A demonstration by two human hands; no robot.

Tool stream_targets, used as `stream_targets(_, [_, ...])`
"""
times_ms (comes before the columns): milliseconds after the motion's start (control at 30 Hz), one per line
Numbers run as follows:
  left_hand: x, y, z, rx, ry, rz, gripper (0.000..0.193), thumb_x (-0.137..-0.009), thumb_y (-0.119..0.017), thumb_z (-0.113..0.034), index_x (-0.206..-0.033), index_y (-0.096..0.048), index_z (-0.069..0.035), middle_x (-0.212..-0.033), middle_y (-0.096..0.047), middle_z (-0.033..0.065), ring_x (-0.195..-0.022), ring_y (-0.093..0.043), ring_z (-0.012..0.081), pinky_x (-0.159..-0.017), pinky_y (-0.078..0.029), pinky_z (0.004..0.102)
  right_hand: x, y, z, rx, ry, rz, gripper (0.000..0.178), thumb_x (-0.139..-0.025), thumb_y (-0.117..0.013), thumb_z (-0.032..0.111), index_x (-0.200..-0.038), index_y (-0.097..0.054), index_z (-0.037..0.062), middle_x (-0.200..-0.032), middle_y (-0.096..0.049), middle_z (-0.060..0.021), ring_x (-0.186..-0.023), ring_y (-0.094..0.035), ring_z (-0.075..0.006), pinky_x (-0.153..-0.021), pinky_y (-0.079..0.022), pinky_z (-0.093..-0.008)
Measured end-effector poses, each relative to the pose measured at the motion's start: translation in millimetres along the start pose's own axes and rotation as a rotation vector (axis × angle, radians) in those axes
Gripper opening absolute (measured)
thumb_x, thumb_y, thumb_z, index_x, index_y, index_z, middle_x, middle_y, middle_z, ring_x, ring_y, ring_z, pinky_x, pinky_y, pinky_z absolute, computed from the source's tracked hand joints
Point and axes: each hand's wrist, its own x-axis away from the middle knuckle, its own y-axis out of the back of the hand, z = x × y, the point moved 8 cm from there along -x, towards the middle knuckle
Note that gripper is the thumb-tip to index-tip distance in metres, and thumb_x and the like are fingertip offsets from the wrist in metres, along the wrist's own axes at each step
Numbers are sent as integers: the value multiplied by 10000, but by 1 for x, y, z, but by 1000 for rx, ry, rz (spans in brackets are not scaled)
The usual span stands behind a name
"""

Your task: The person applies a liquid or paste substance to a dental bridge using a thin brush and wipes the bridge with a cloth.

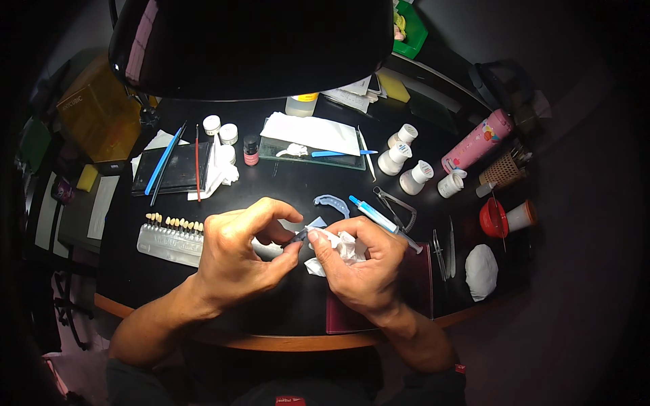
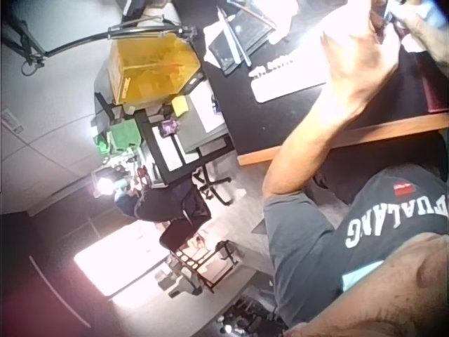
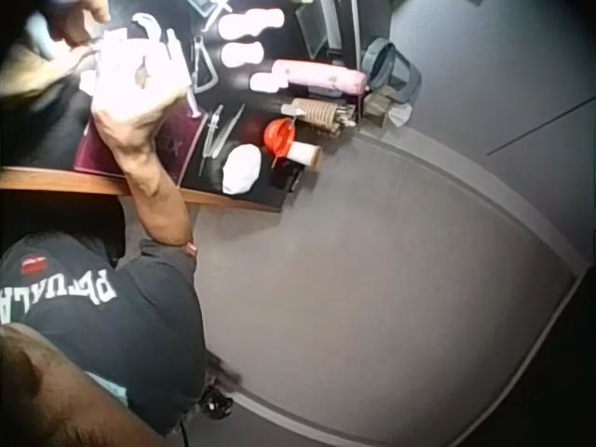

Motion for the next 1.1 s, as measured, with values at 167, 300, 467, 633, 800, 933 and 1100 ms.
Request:
stream_targets(167, [-1,0,-3,-52,-46,28,287,-766,-814,3,-1030,-708,-24,-733,-747,72,-669,-752,148,-556,-577,268,-2,5,-4,6,-89,-44,124,-901,-817,28,-869,-707,-20,-735,-713,-42,-659,-654,-59,-555,-477,-223])
stream_targets(300, [-2,1,2,56,81,38,268,-790,-812,7,-1034,-700,0,-727,-750,66,-685,-746,116,-573,-578,247,-2,15,-2,16,-39,-92,120,-917,-798,19,-878,-693,-22,-743,-711,-44,-662,-661,-61,-566,-485,-220])
stream_targets(467, [0,-6,26,409,447,128,294,-867,-815,11,-1114,-656,32,-829,-769,88,-757,-737,87,-688,-571,206,-1,18,5,-50,-19,-125,93,-933,-772,-3,-907,-686,-26,-750,-708,-42,-680,-674,-64,-582,-500,-219])
stream_targets(633, [1,-7,28,454,505,161,315,-884,-814,3,-1140,-635,46,-859,-768,103,-763,-731,87,-705,-568,203,0,16,5,48,51,-93,113,-922,-796,27,-891,-695,-14,-746,-704,-42,-664,-655,-60,-568,-473,-223])
stream_targets(800, [1,-9,28,455,522,184,356,-893,-810,-2,-1185,-613,46,-857,-769,104,-760,-728,84,-700,-560,196,0,13,5,65,65,-93,126,-917,-807,49,-882,-702,-9,-747,-698,-45,-657,-644,-65,-564,-461,-229])
stream_targets(933, [2,-11,27,480,516,202,368,-897,-810,-4,-1197,-603,43,-857,-770,100,-763,-723,76,-700,-555,192,1,12,2,30,39,-102,132,-913,-815,55,-879,-704,-9,-738,-693,-45,-651,-641,-66,-564,-461,-231])
stream_targets(1100, [3,-13,27,514,511,203,380,-897,-817,-2,-1203,-595,41,-859,-771,91,-777,-715,61,-706,-551,188,1,8,1,30,18,-84,126,-911,-817,55,-879,-712,-6,-726,-697,-40,-647,-636,-64,-558,-456,-234])
